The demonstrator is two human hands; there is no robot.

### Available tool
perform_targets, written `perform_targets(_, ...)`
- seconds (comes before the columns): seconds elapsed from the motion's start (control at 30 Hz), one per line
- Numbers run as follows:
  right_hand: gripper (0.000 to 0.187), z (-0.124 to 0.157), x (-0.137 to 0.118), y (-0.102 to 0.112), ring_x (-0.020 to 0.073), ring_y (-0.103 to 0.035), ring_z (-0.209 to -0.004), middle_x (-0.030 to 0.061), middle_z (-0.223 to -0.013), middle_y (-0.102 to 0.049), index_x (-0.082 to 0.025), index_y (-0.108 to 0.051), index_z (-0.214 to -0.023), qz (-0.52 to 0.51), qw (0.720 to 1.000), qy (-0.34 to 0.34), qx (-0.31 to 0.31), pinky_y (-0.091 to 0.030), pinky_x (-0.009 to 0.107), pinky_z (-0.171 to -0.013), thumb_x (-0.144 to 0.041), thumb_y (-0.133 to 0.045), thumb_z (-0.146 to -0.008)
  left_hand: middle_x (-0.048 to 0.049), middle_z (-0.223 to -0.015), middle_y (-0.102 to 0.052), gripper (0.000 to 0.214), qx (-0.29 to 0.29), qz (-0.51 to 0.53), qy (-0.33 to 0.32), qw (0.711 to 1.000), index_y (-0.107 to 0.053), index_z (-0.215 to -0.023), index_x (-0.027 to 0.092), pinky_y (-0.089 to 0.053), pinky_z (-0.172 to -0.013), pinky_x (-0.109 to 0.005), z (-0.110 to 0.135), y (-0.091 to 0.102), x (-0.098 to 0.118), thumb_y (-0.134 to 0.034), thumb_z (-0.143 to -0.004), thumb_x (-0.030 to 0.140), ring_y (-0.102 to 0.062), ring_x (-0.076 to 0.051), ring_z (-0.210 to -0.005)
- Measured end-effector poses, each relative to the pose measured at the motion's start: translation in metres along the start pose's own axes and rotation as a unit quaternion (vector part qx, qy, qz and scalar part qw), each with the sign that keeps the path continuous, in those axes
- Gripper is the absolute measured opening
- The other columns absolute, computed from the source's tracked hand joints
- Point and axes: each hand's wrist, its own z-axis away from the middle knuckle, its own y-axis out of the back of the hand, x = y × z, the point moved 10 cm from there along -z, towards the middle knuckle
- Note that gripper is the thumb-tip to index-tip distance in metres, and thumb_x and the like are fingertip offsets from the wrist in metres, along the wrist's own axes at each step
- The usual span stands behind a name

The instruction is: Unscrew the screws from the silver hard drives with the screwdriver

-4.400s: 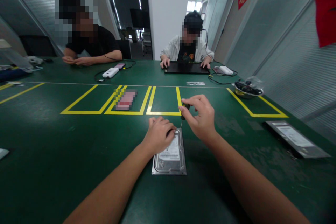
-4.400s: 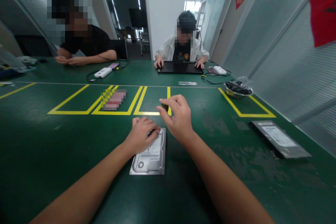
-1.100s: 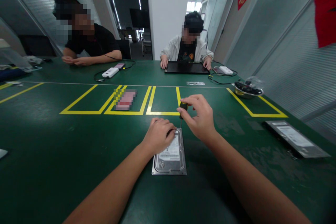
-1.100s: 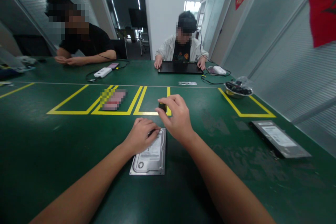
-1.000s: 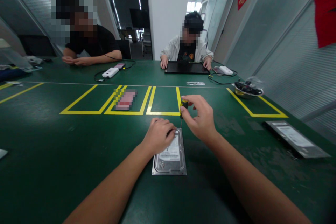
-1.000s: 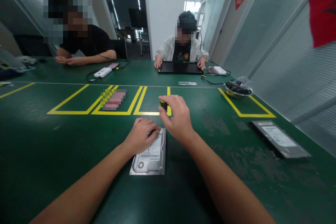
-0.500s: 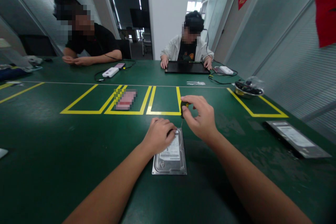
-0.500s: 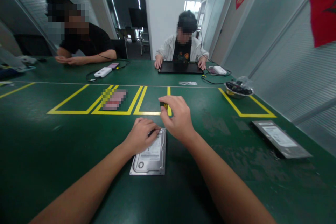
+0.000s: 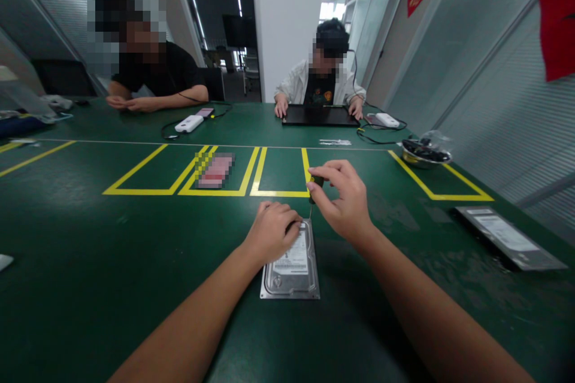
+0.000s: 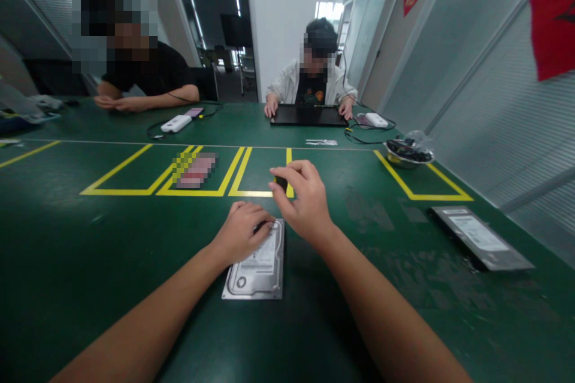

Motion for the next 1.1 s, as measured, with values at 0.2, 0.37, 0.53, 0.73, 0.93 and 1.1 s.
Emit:
perform_targets(0.2,0.025,-0.0001,-0.0063,-0.0023,0.0189,-0.061,-0.095,0.0060,-0.100,-0.067,-0.021,-0.067,-0.107,-0.008,0.999,0.030,-0.012,-0.050,0.039,-0.085,-0.015,-0.052,-0.088,-0.0027,-0.087,-0.067,0.019,-0.005,-0.006,0.000,1.000,-0.067,-0.088,0.021,-0.031,-0.084,-0.041,0.0001,-0.0007,-0.0002,-0.049,-0.092,0.027,-0.058,-0.022,-0.088)
perform_targets(0.37,0.023,0.0009,-0.0001,-0.0007,0.0188,-0.058,-0.089,0.0068,-0.095,-0.059,-0.020,-0.068,-0.106,0.005,1.000,0.003,0.001,-0.051,0.038,-0.079,-0.025,-0.061,-0.085,-0.0030,-0.087,-0.067,0.019,-0.004,-0.006,0.001,1.000,-0.067,-0.088,0.021,-0.031,-0.085,-0.041,0.0004,-0.0010,-0.0003,-0.049,-0.091,0.026,-0.058,-0.022,-0.088)
perform_targets(0.53,0.027,0.0000,-0.0062,-0.0049,0.0185,-0.058,-0.092,0.0058,-0.100,-0.065,-0.021,-0.066,-0.112,0.002,0.999,0.026,-0.026,-0.048,0.039,-0.084,-0.017,-0.052,-0.089,-0.0028,-0.086,-0.067,0.019,-0.004,-0.007,0.001,1.000,-0.067,-0.088,0.021,-0.031,-0.084,-0.040,-0.0003,-0.0006,-0.0003,-0.049,-0.091,0.026,-0.057,-0.022,-0.088)
perform_targets(0.73,0.022,0.0006,-0.0006,-0.0010,0.0181,-0.055,-0.085,0.0058,-0.089,-0.058,-0.019,-0.069,-0.104,0.015,1.000,0.009,0.004,-0.050,0.037,-0.077,-0.028,-0.064,-0.084,-0.0020,-0.087,-0.067,0.018,-0.002,-0.008,0.001,1.000,-0.066,-0.088,0.021,-0.031,-0.084,-0.040,0.0000,-0.0006,-0.0009,-0.049,-0.091,0.026,-0.057,-0.022,-0.088)
perform_targets(0.93,0.023,0.0008,-0.0019,-0.0033,0.0182,-0.056,-0.085,0.0056,-0.090,-0.058,-0.021,-0.068,-0.107,0.015,1.000,0.014,-0.004,-0.050,0.037,-0.076,-0.028,-0.063,-0.085,-0.0023,-0.088,-0.067,0.017,-0.001,-0.006,0.001,1.000,-0.067,-0.088,0.021,-0.031,-0.084,-0.040,0.0001,0.0002,-0.0004,-0.050,-0.091,0.025,-0.057,-0.022,-0.088)
perform_targets(1.1,0.026,-0.0006,-0.0083,-0.0031,0.0185,-0.060,-0.090,0.0044,-0.098,-0.068,-0.022,-0.064,-0.111,0.017,0.999,0.039,-0.009,-0.049,0.038,-0.081,-0.017,-0.057,-0.087,-0.0030,-0.087,-0.067,0.019,-0.001,-0.002,0.003,1.000,-0.067,-0.089,0.021,-0.031,-0.084,-0.041,-0.0003,0.0002,-0.0004,-0.049,-0.091,0.026,-0.057,-0.022,-0.089)
